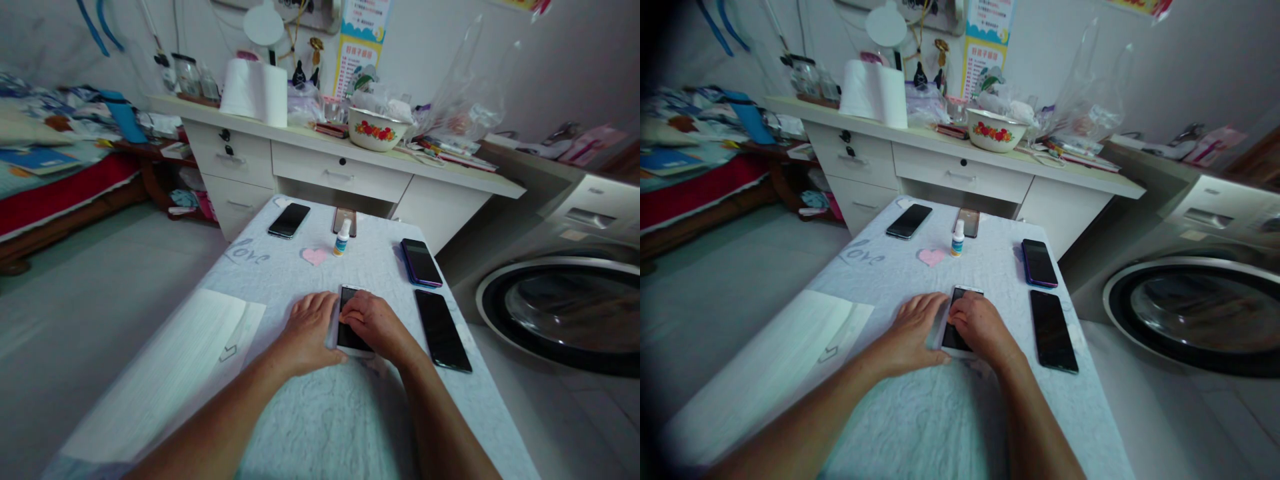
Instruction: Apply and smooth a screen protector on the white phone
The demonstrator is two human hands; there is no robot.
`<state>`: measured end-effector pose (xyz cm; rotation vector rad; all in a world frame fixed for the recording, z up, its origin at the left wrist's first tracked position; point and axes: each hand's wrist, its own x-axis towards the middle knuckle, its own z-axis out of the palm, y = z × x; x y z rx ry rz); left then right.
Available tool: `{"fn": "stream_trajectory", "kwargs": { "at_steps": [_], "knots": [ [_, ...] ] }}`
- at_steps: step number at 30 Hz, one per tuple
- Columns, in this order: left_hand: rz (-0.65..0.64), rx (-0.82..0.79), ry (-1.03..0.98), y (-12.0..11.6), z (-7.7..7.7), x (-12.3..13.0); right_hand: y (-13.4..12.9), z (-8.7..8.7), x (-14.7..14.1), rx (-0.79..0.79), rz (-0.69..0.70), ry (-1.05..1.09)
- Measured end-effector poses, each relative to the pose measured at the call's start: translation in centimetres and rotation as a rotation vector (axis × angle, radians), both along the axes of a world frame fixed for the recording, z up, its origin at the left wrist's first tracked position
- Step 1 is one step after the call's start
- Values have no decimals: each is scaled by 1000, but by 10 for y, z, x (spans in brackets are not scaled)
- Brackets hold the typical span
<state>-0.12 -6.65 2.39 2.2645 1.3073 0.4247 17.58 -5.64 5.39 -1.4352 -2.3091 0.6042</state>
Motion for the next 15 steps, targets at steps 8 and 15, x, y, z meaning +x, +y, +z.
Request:
{"fn": "stream_trajectory", "kwargs": {
  "at_steps": [8, 15],
  "knots": [
    [9, 9, 0, -1, -2, 0, -5, 6, -1, -65, 121, -13],
    [-5, 23, -11, 1, -5, -1, -7, 0, 4, -135, 245, 101]
  ]
}}
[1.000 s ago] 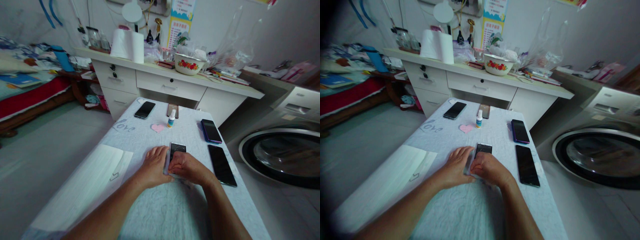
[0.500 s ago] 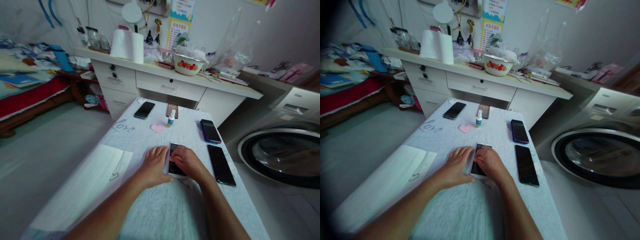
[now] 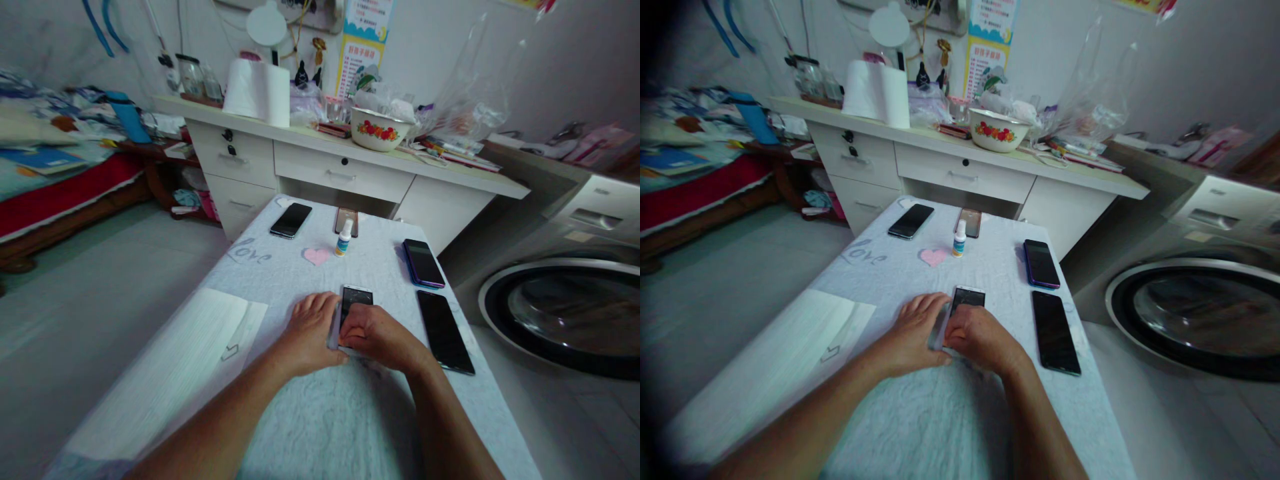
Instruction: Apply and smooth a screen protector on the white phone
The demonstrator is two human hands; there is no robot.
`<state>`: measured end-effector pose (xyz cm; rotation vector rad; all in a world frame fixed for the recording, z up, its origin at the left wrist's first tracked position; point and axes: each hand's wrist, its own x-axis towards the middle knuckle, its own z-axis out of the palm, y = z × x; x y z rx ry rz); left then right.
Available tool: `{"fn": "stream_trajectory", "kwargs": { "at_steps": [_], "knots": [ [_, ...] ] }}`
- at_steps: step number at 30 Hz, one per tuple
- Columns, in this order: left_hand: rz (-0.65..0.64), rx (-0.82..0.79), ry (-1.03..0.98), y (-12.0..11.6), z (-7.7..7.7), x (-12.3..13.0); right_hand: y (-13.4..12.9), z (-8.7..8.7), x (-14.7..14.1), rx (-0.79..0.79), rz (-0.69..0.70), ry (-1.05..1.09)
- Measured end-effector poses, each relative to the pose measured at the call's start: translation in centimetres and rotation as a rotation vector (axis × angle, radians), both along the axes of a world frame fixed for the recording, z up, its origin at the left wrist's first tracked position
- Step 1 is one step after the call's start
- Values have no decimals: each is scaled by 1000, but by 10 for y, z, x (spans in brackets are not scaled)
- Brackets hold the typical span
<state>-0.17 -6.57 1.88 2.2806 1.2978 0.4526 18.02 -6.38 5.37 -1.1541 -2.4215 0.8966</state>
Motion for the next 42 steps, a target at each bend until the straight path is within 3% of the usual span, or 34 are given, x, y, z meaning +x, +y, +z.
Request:
{"fn": "stream_trajectory", "kwargs": {
  "at_steps": [6, 12, 21, 42],
  "knots": [
    [-3, -6, 1, 0, -1, -1, 0, -1, 2, -28, 10, -7],
    [-9, 3, 7, 0, 2, -1, 3, 2, -2, 25, -140, -63],
    [-6, 16, 19, -1, 3, 0, 14, -11, -2, 154, -327, -60],
    [-8, 16, 20, 1, 0, 0, 35, -31, -9, 334, -520, -127]
  ]
}}
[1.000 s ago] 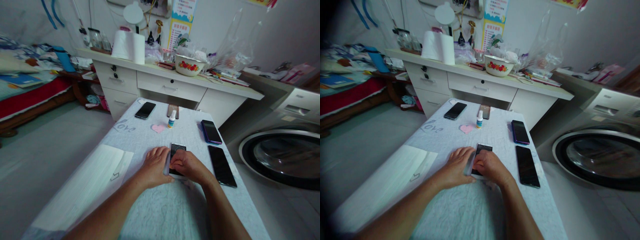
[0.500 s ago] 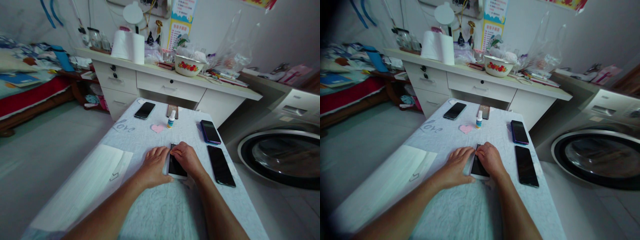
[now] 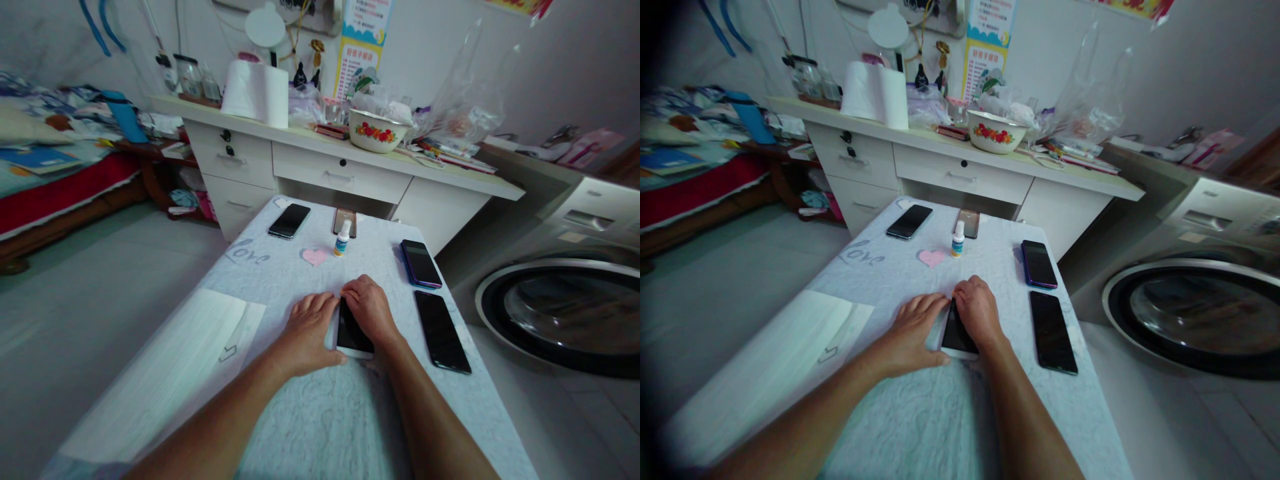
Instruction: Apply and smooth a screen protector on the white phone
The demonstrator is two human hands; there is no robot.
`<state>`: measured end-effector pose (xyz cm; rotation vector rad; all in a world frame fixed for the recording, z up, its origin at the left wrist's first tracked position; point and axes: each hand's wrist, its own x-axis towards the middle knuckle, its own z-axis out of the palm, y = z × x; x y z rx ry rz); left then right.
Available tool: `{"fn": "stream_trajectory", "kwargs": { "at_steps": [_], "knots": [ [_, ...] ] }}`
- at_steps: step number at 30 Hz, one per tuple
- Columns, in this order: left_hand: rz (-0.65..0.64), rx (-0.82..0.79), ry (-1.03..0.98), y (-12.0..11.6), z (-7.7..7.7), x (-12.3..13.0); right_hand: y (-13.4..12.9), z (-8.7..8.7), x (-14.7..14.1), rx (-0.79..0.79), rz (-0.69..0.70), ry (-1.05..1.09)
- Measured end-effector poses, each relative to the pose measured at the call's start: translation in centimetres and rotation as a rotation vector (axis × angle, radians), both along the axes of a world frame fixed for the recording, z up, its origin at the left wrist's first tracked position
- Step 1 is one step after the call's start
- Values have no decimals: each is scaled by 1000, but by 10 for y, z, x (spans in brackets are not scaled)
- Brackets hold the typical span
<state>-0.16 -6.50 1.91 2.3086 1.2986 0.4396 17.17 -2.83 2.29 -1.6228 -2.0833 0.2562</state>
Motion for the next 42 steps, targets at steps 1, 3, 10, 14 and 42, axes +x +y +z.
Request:
{"fn": "stream_trajectory", "kwargs": {
  "at_steps": [1, 3, 10, 14, 42],
  "knots": [
    [1, -2, 0, 0, 1, 0, 1, 0, 0, 1, -8, -9],
    [5, -14, 1, 0, 2, 0, 3, -1, -1, 0, -23, -17],
    [-10, -19, -19, -2, 3, -1, 5, 1, 2, 18, -133, -14],
    [-14, -14, -25, -2, 1, -1, 6, 1, 7, 20, -204, -28],
    [12, -27, -8, -1, 2, 1, 2, 5, 3, -29, 50, -36]
  ]
}}
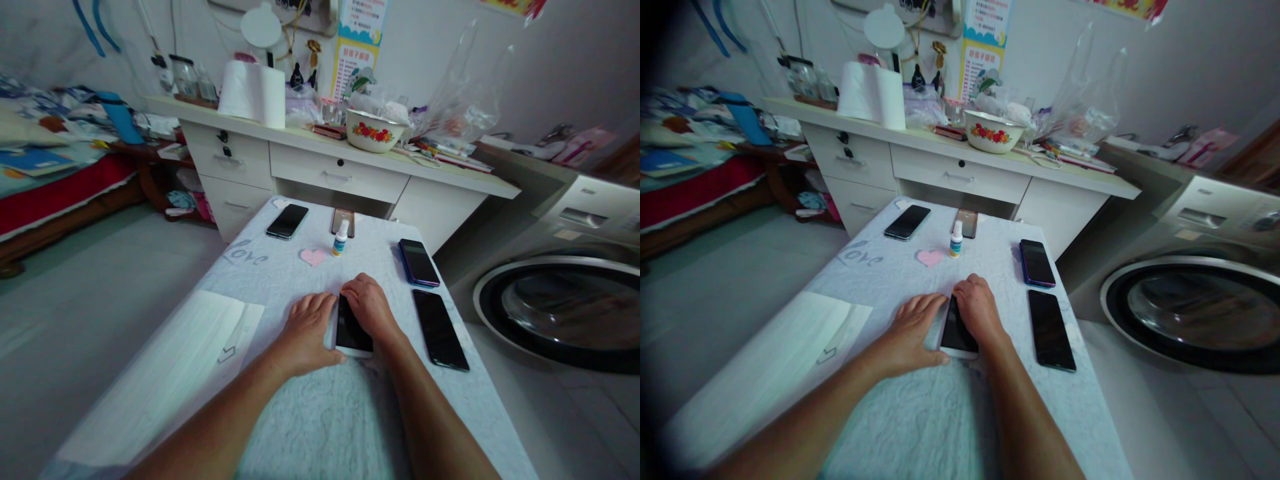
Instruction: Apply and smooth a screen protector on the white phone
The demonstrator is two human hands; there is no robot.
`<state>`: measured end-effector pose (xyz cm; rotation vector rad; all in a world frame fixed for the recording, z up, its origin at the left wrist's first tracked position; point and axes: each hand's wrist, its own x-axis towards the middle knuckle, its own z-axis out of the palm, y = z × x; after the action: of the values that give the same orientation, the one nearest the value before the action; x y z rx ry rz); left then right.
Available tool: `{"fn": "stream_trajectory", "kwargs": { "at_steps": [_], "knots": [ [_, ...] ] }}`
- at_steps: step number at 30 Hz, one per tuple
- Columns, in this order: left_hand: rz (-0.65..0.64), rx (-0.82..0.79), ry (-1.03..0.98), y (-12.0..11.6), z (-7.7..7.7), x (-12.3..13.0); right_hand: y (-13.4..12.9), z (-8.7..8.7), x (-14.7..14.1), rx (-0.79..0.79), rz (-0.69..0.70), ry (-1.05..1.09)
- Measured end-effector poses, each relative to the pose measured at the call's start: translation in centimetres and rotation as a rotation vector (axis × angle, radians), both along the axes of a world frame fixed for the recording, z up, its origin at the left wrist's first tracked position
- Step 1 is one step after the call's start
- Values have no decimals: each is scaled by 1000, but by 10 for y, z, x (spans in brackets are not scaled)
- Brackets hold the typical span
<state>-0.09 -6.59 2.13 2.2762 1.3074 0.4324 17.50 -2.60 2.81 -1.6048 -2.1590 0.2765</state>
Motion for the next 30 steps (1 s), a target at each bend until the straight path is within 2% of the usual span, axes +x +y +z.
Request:
{"fn": "stream_trajectory", "kwargs": {
  "at_steps": [10, 16, 24, 30],
  "knots": [
    [-2, -6, 9, 0, 1, 0, -20, 22, 4, -136, 113, 36],
    [-8, 14, 1, 0, 1, 0, -28, 25, 6, -189, 199, 89],
    [-18, 17, 20, 1, -1, -1, -34, 31, 5, -246, 319, 59],
    [-16, 19, 20, 1, -2, -1, -38, 35, 4, -314, 365, 95]
  ]
}}
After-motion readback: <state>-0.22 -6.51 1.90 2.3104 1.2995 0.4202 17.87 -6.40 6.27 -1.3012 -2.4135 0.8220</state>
